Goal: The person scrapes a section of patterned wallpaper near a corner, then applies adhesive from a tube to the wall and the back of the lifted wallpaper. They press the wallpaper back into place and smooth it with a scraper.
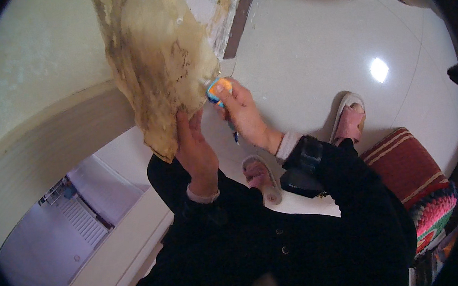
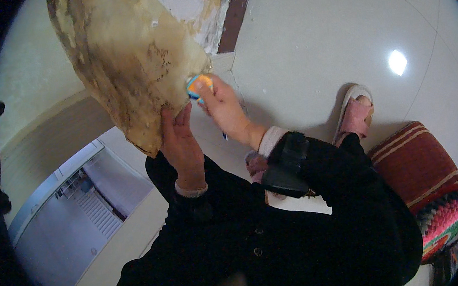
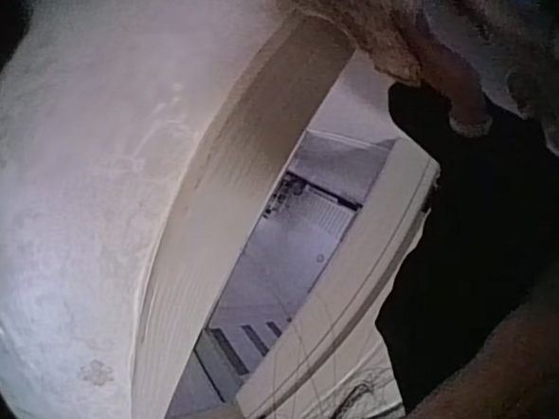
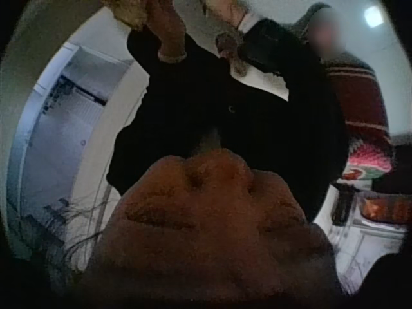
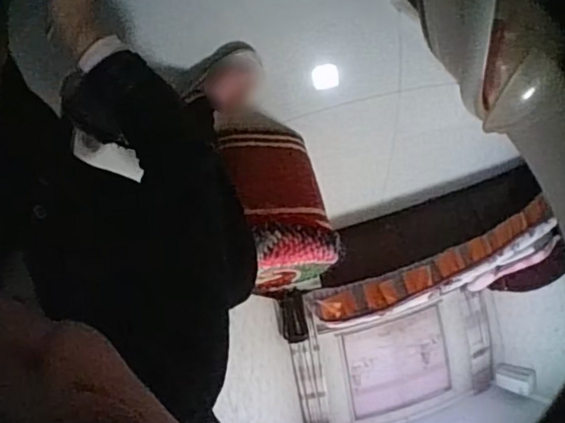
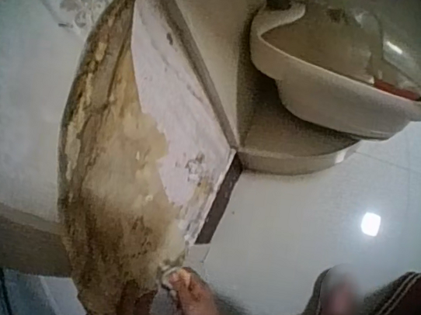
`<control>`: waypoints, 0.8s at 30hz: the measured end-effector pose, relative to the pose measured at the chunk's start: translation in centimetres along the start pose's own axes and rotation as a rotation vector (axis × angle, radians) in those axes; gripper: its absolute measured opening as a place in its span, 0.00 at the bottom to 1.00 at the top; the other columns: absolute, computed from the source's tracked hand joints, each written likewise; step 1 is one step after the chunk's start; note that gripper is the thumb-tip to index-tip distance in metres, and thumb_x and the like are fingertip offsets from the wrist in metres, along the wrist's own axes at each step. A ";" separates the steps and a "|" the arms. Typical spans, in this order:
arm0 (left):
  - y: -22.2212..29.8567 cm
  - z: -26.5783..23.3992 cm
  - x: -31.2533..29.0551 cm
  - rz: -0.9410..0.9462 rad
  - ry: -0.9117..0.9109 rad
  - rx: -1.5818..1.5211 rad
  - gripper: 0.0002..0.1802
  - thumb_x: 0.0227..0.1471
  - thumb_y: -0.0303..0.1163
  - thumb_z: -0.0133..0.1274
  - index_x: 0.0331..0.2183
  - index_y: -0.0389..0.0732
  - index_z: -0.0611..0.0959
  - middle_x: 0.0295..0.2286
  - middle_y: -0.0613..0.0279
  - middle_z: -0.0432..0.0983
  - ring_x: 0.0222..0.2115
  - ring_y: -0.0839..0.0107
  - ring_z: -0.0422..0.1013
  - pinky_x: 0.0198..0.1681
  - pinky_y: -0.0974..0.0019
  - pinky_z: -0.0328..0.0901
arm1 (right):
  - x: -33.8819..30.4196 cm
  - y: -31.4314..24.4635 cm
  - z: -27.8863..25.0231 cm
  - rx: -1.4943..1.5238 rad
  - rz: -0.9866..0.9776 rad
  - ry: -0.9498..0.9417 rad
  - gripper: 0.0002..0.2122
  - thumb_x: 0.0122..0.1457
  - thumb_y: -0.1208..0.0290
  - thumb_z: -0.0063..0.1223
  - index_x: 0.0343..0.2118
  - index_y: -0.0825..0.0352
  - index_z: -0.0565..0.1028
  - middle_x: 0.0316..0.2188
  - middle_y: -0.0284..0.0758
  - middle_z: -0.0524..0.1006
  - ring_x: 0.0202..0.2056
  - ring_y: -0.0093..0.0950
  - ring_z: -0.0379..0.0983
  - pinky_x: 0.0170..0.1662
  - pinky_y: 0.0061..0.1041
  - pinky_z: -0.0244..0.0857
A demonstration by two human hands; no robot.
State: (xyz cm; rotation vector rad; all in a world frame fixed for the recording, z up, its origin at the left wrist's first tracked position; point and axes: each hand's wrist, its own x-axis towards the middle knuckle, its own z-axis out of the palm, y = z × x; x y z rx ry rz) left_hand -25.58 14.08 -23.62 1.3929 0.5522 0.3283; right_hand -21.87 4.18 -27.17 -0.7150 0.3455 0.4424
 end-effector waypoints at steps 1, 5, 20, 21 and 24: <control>0.0 0.0 0.0 -0.012 -0.015 -0.016 0.23 0.63 0.31 0.45 0.57 0.39 0.64 0.51 0.55 0.70 0.49 0.63 0.71 0.54 0.57 0.65 | -0.2 0.0 0.2 0.006 0.072 -0.028 0.12 0.67 0.58 0.46 0.37 0.62 0.70 0.21 0.23 0.66 0.20 0.11 0.58 0.21 0.13 0.51; 0.2 0.0 0.0 -0.041 -0.013 -0.044 0.23 0.64 0.32 0.44 0.58 0.39 0.63 0.53 0.54 0.69 0.50 0.62 0.71 0.55 0.55 0.64 | 0.0 -0.7 0.3 0.015 0.032 0.019 0.12 0.66 0.57 0.47 0.37 0.61 0.69 0.18 0.22 0.64 0.18 0.12 0.56 0.21 0.14 0.50; -0.1 -0.6 0.6 -0.053 -0.068 -0.060 0.27 0.64 0.31 0.43 0.61 0.37 0.58 0.59 0.55 0.59 0.57 0.61 0.62 0.60 0.53 0.60 | 2.5 -7.0 2.0 0.178 -0.005 -0.162 0.13 0.65 0.58 0.47 0.29 0.62 0.65 0.14 0.22 0.58 0.15 0.13 0.50 0.18 0.16 0.44; -0.1 -0.3 0.2 -0.030 -0.080 -0.050 0.26 0.64 0.30 0.43 0.60 0.35 0.59 0.60 0.56 0.57 0.58 0.61 0.61 0.60 0.53 0.60 | 2.6 -7.2 2.1 0.168 -0.023 -0.150 0.14 0.65 0.58 0.47 0.29 0.62 0.65 0.14 0.22 0.58 0.15 0.13 0.49 0.18 0.16 0.44; 0.0 0.1 -0.1 -0.031 -0.055 -0.040 0.26 0.64 0.32 0.43 0.60 0.35 0.60 0.60 0.55 0.57 0.59 0.61 0.60 0.60 0.54 0.59 | 2.8 -7.4 1.8 0.176 -0.012 -0.164 0.14 0.65 0.58 0.47 0.28 0.62 0.65 0.14 0.21 0.58 0.15 0.13 0.49 0.18 0.16 0.43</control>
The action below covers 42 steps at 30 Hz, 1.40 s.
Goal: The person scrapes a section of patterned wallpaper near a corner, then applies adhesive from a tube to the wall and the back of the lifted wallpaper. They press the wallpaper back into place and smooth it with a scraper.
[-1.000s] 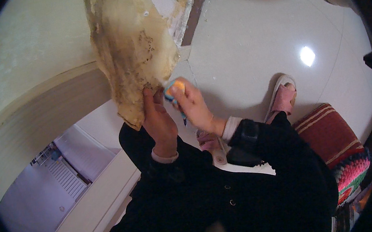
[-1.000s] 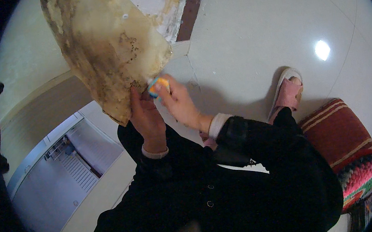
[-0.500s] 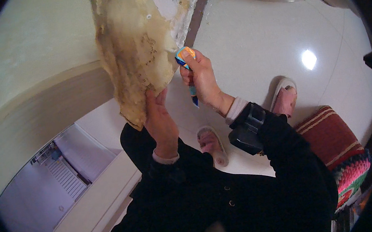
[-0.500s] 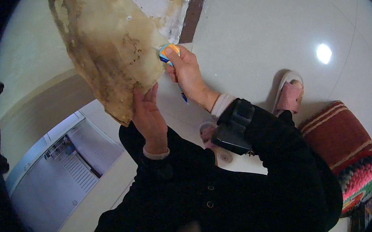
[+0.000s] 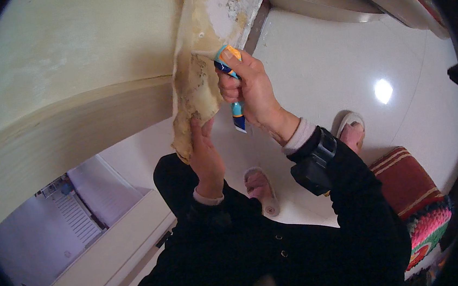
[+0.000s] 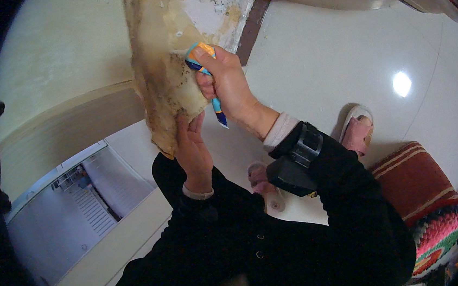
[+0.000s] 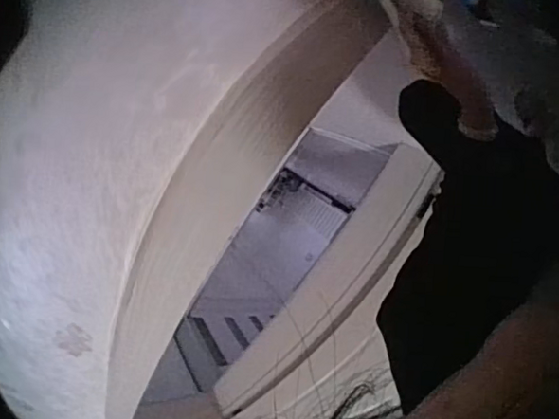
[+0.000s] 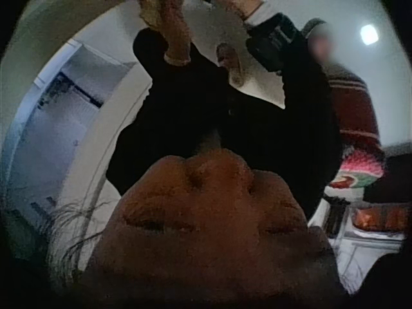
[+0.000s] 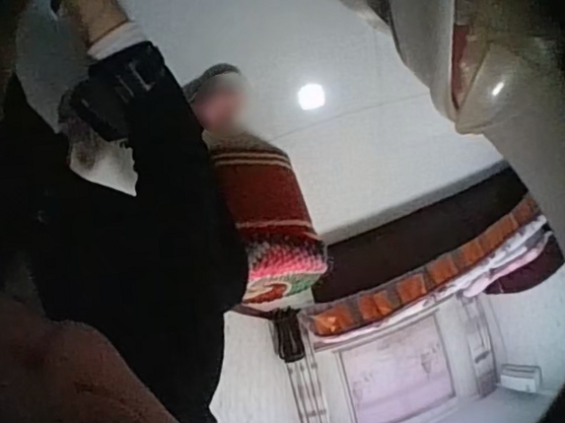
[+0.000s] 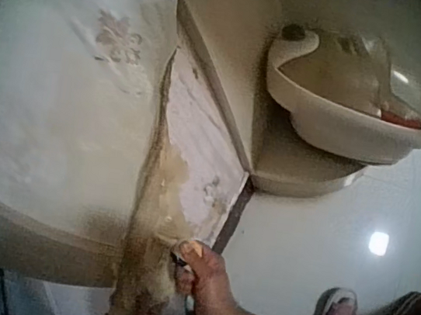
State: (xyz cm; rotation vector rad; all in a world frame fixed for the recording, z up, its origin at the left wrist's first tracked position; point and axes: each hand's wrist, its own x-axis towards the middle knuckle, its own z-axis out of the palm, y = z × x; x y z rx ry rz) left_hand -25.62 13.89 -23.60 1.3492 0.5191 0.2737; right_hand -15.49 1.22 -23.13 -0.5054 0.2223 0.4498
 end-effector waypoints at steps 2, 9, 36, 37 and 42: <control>0.1 0.1 -0.1 -0.022 0.011 0.023 0.26 0.64 0.32 0.42 0.60 0.35 0.59 0.60 0.55 0.57 0.59 0.61 0.60 0.61 0.54 0.59 | 0.1 0.3 -0.5 0.017 0.024 0.005 0.14 0.65 0.58 0.47 0.28 0.62 0.65 0.14 0.21 0.58 0.15 0.13 0.49 0.18 0.16 0.43; 0.4 -0.1 0.4 -0.004 -0.013 0.052 0.27 0.65 0.34 0.41 0.61 0.35 0.58 0.60 0.56 0.56 0.60 0.62 0.58 0.61 0.54 0.58 | 0.8 2.7 -3.4 0.011 0.089 0.169 0.13 0.65 0.59 0.46 0.29 0.62 0.65 0.14 0.22 0.59 0.14 0.14 0.50 0.17 0.16 0.44; -1.0 -2.2 0.6 0.268 -0.202 0.878 0.26 0.65 0.33 0.39 0.61 0.39 0.57 0.57 0.55 0.62 0.56 0.59 0.63 0.61 0.54 0.58 | -1.9 4.9 -3.6 -0.190 0.104 0.060 0.12 0.66 0.58 0.46 0.34 0.62 0.72 0.15 0.21 0.62 0.16 0.11 0.54 0.18 0.14 0.49; -0.9 -2.3 0.7 0.291 -0.222 0.942 0.26 0.65 0.34 0.39 0.61 0.39 0.57 0.56 0.55 0.62 0.56 0.59 0.63 0.61 0.54 0.58 | -1.7 4.9 -3.9 -0.187 0.091 0.098 0.12 0.66 0.58 0.46 0.34 0.62 0.72 0.15 0.21 0.62 0.16 0.12 0.54 0.18 0.14 0.49; -0.5 -0.8 0.7 0.051 -0.054 0.064 0.26 0.64 0.35 0.42 0.61 0.39 0.59 0.57 0.56 0.63 0.57 0.62 0.63 0.60 0.55 0.60 | -1.3 4.4 -4.5 -0.162 0.087 0.133 0.13 0.65 0.57 0.46 0.30 0.62 0.70 0.15 0.22 0.63 0.15 0.12 0.55 0.17 0.15 0.48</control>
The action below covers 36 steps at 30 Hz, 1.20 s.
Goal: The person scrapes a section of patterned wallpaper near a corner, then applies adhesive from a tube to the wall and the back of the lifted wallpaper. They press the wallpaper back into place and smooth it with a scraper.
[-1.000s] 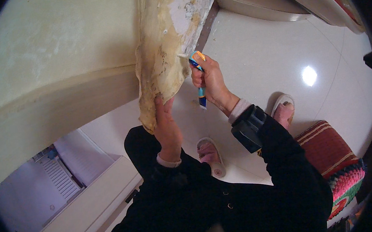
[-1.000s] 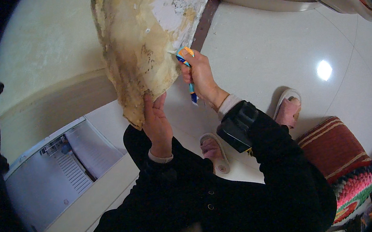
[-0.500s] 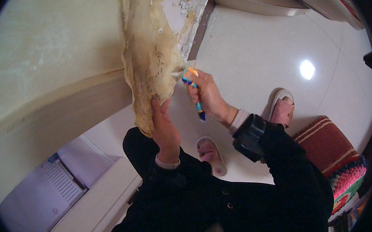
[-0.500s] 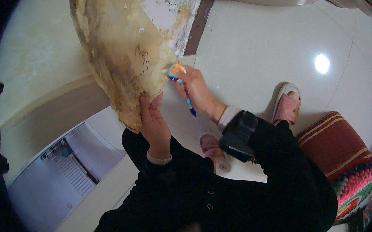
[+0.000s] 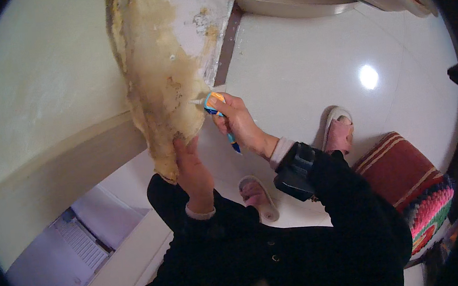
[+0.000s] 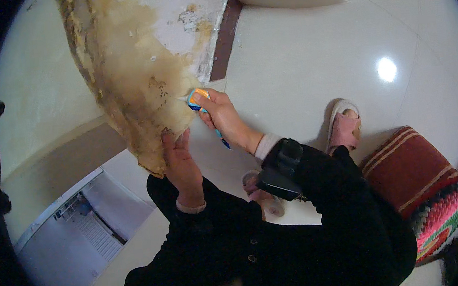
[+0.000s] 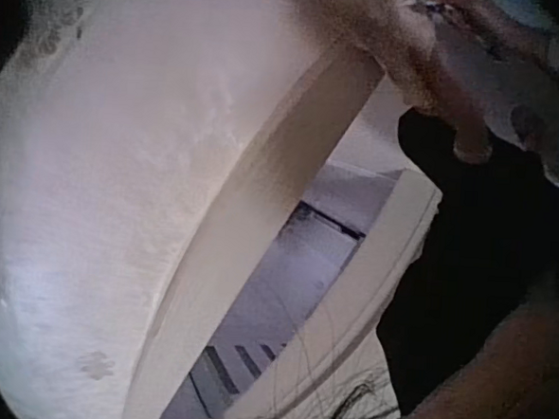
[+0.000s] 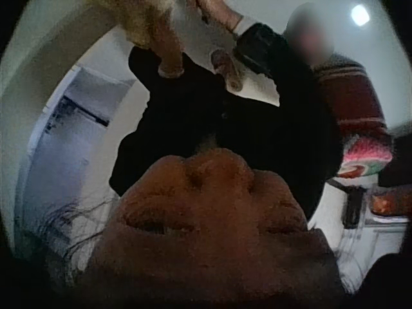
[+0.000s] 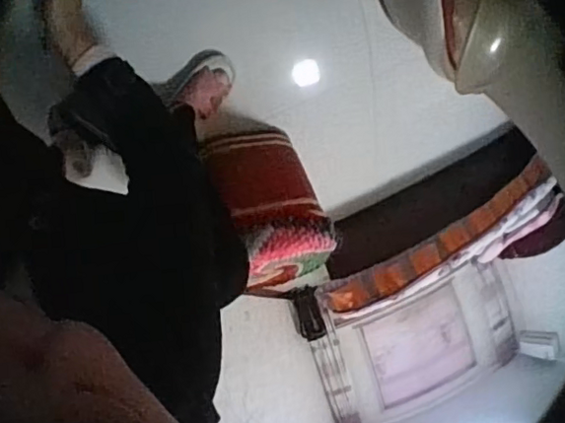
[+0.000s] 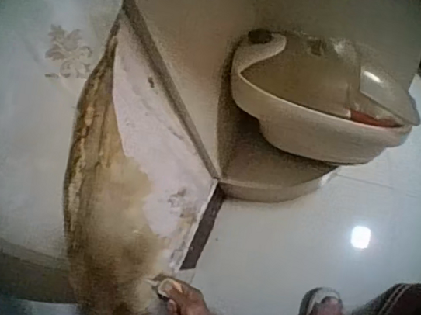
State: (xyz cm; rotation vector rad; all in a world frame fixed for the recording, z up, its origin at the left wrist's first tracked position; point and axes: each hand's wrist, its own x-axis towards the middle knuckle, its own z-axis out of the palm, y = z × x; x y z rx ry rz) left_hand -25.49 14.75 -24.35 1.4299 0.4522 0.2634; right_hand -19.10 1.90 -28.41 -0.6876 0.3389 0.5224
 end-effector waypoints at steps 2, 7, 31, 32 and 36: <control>0.4 0.5 0.1 -0.030 0.000 -0.021 0.27 0.64 0.35 0.43 0.61 0.40 0.59 0.57 0.56 0.63 0.57 0.63 0.63 0.60 0.55 0.60 | 0.6 -1.0 0.0 -0.057 -0.004 0.064 0.13 0.65 0.58 0.45 0.30 0.61 0.67 0.15 0.22 0.61 0.15 0.13 0.53 0.18 0.15 0.48; 1.0 0.7 0.1 -0.071 0.037 -0.048 0.28 0.63 0.35 0.44 0.61 0.41 0.59 0.58 0.56 0.62 0.57 0.63 0.63 0.60 0.54 0.60 | 5.5 -4.7 -0.1 0.178 -0.144 0.076 0.14 0.65 0.57 0.44 0.28 0.62 0.66 0.14 0.21 0.59 0.14 0.13 0.50 0.17 0.17 0.44; 0.6 0.7 0.4 -0.107 0.118 -0.001 0.29 0.63 0.36 0.44 0.62 0.40 0.57 0.58 0.55 0.61 0.57 0.61 0.62 0.61 0.54 0.57 | 12.8 -12.1 -2.4 0.233 -0.301 0.165 0.13 0.65 0.60 0.42 0.27 0.62 0.65 0.13 0.21 0.55 0.15 0.15 0.47 0.18 0.19 0.42; 0.6 0.7 0.4 -0.095 0.120 0.004 0.29 0.64 0.36 0.44 0.61 0.40 0.58 0.58 0.55 0.61 0.57 0.61 0.62 0.61 0.54 0.57 | 13.1 -12.3 -2.3 0.249 -0.305 0.154 0.13 0.66 0.60 0.42 0.27 0.62 0.66 0.13 0.21 0.55 0.15 0.15 0.47 0.18 0.19 0.41; 0.5 0.7 0.2 -0.056 0.104 0.021 0.28 0.64 0.36 0.44 0.61 0.39 0.59 0.58 0.55 0.62 0.57 0.62 0.62 0.61 0.54 0.58 | 13.9 -12.2 -2.6 0.266 -0.313 0.141 0.14 0.66 0.60 0.40 0.27 0.63 0.66 0.13 0.20 0.54 0.14 0.15 0.45 0.18 0.19 0.40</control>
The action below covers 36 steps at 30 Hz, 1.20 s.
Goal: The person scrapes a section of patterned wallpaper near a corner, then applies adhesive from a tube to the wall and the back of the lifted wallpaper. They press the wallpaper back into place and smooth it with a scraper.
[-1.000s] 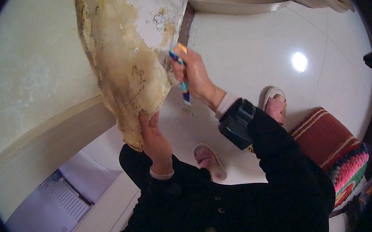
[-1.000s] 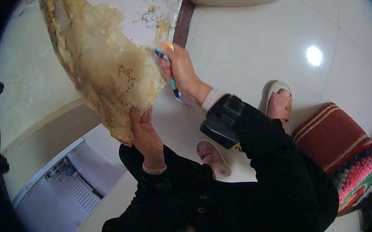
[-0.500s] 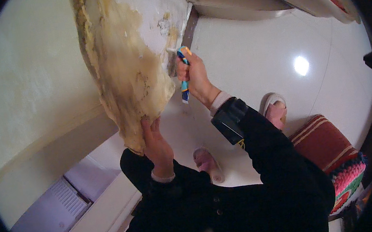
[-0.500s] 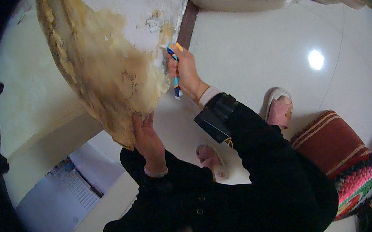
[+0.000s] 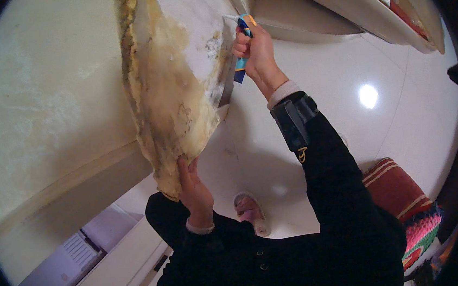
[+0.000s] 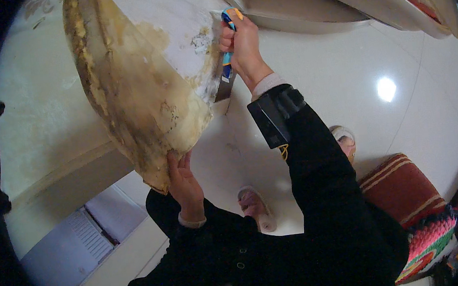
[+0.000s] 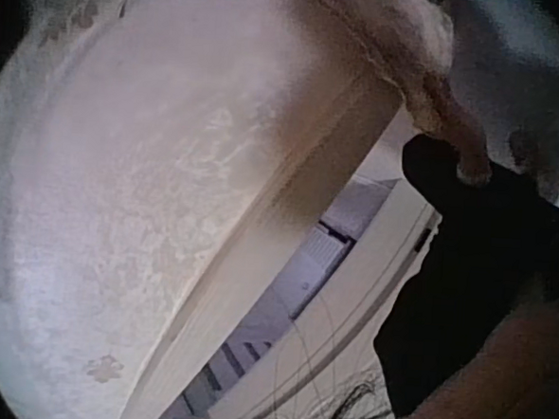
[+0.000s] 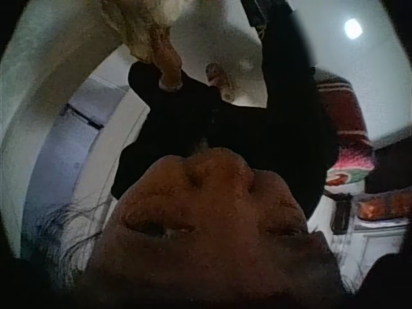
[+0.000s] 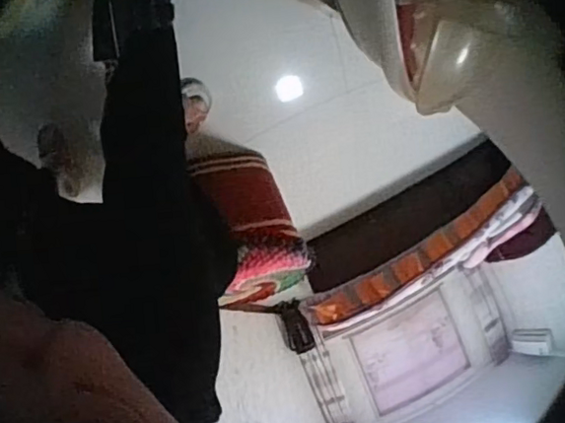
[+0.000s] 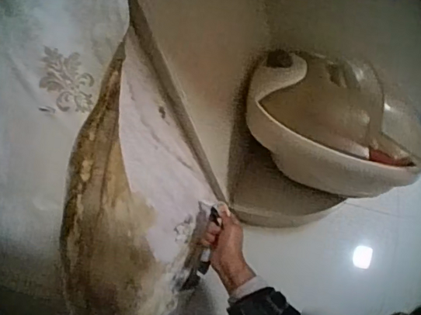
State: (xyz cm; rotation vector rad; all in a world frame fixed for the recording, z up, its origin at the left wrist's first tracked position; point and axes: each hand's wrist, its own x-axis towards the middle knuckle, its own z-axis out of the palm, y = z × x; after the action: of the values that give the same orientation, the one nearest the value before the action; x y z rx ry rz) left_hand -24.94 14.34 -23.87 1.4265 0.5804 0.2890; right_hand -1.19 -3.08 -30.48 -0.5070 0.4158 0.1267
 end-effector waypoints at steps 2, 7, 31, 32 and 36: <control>-0.1 -0.2 0.0 -0.011 0.011 -0.019 0.27 0.64 0.36 0.44 0.61 0.39 0.60 0.58 0.55 0.62 0.57 0.62 0.63 0.60 0.54 0.58 | 0.4 0.3 -0.6 0.042 0.011 0.006 0.13 0.66 0.60 0.42 0.27 0.63 0.66 0.13 0.20 0.55 0.14 0.15 0.46 0.18 0.18 0.41; -0.1 -0.5 -0.1 0.013 -0.013 0.032 0.27 0.64 0.36 0.44 0.60 0.40 0.61 0.57 0.55 0.64 0.56 0.62 0.64 0.60 0.55 0.59 | 1.0 1.0 -2.3 0.120 0.123 -0.015 0.13 0.65 0.59 0.44 0.28 0.63 0.67 0.13 0.20 0.56 0.14 0.15 0.48 0.17 0.18 0.43; 0.1 1.9 -1.8 -0.120 -0.054 0.299 0.26 0.62 0.31 0.47 0.58 0.30 0.64 0.57 0.54 0.62 0.55 0.65 0.62 0.59 0.63 0.56 | -8.0 -10.8 -25.3 -2.308 -0.297 -0.240 0.16 0.58 0.79 0.42 0.50 0.74 0.67 0.42 0.51 0.74 0.44 0.46 0.73 0.50 0.41 0.66; 0.1 2.0 -2.0 -0.027 -0.151 0.370 0.27 0.61 0.30 0.48 0.58 0.31 0.64 0.57 0.53 0.62 0.55 0.64 0.62 0.59 0.63 0.56 | -7.9 -12.2 -26.4 -2.352 -0.283 -0.183 0.16 0.58 0.79 0.42 0.50 0.74 0.66 0.43 0.51 0.74 0.45 0.47 0.72 0.50 0.40 0.66; -1.0 2.5 -2.4 0.182 -0.354 0.434 0.29 0.58 0.24 0.51 0.59 0.33 0.63 0.56 0.52 0.64 0.55 0.64 0.63 0.59 0.63 0.56 | -9.4 -14.8 -29.3 -2.456 -0.179 0.054 0.16 0.57 0.76 0.45 0.49 0.71 0.69 0.43 0.49 0.74 0.47 0.45 0.71 0.49 0.42 0.66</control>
State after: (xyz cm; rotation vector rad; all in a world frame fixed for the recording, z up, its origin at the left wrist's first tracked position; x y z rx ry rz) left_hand -25.75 10.84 -24.22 1.9037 0.2269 0.0477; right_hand -16.88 -30.59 -43.21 -2.9498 0.0352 0.4266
